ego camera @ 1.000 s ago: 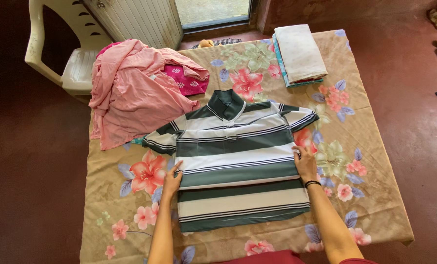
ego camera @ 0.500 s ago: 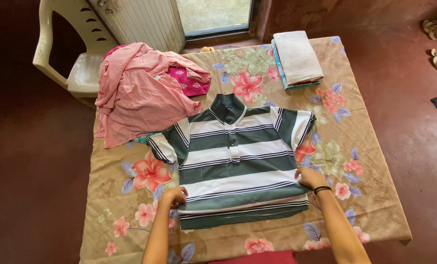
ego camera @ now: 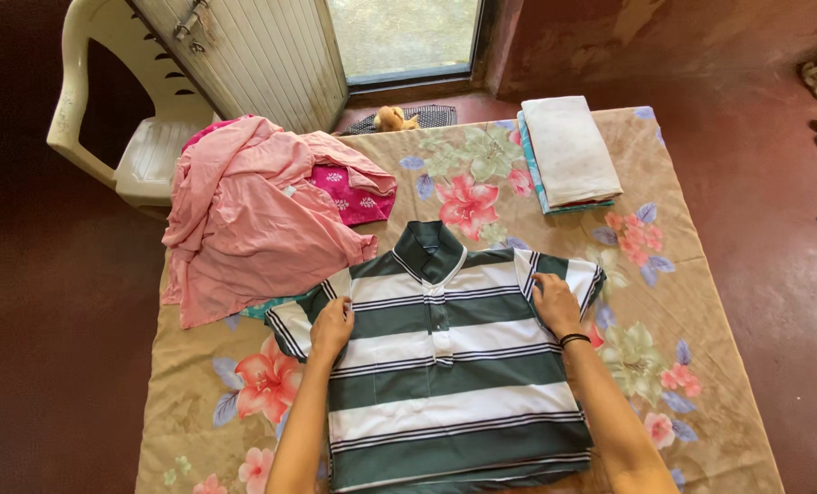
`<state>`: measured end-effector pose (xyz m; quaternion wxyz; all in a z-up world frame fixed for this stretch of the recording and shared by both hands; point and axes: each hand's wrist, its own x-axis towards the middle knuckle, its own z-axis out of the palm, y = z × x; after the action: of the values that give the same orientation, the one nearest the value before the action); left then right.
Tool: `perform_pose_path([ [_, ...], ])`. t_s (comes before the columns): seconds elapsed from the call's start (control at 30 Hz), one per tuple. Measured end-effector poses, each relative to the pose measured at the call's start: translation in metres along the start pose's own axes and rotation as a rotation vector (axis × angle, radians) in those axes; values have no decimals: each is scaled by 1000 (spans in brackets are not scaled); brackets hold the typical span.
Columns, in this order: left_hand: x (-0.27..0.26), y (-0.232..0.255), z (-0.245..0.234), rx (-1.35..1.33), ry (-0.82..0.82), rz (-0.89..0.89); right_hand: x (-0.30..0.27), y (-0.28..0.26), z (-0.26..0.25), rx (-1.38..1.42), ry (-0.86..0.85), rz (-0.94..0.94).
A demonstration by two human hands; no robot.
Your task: The person folds a white shirt and a striped polo shirt on a floral tablecloth. Each garment is smoothed, folded into a compact rectangle, and placed on a growing stack of folded clothes.
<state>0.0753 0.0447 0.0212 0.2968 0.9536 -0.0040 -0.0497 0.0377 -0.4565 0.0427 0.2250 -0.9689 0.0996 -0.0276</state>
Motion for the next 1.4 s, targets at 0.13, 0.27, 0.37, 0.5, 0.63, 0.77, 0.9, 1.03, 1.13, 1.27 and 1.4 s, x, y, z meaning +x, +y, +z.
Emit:
perform_pose_path([
  [0.13, 29, 2, 10, 110, 59, 33, 25, -11, 22, -64, -77, 74],
  [0.27, 48, 9, 18, 163, 199, 140, 43, -3, 53, -133, 65, -61],
  [0.37, 56, 10, 22, 268, 245, 136, 53, 10, 69, -223, 54, -76],
  [0.5, 62, 7, 20, 395, 159, 81, 58, 24, 69, -312, 64, -120],
  [0.63, 58, -6, 7, 480, 70, 30, 56, 30, 48, -410, -21, -76],
  [0.77, 38, -18, -16, 359, 174, 122, 44, 26, 7, -284, 84, -126],
  [0.9, 3, 4, -45, 170, 189, 125, 16, -11, -37, -131, -82, 10],
  [1.03, -32, 57, -38, 103, 171, 215, -28, -94, -43, -43, -35, -215],
  [1.13, -68, 100, -18, -18, 131, 261, -66, -162, -38, -36, -224, -233],
  [1.27, -111, 140, -2, -93, 34, 377, -112, -210, -17, 102, -198, -545],
  [1.4, -147, 134, -2, -99, 23, 415, -133, -208, -3, -13, -269, -484],
])
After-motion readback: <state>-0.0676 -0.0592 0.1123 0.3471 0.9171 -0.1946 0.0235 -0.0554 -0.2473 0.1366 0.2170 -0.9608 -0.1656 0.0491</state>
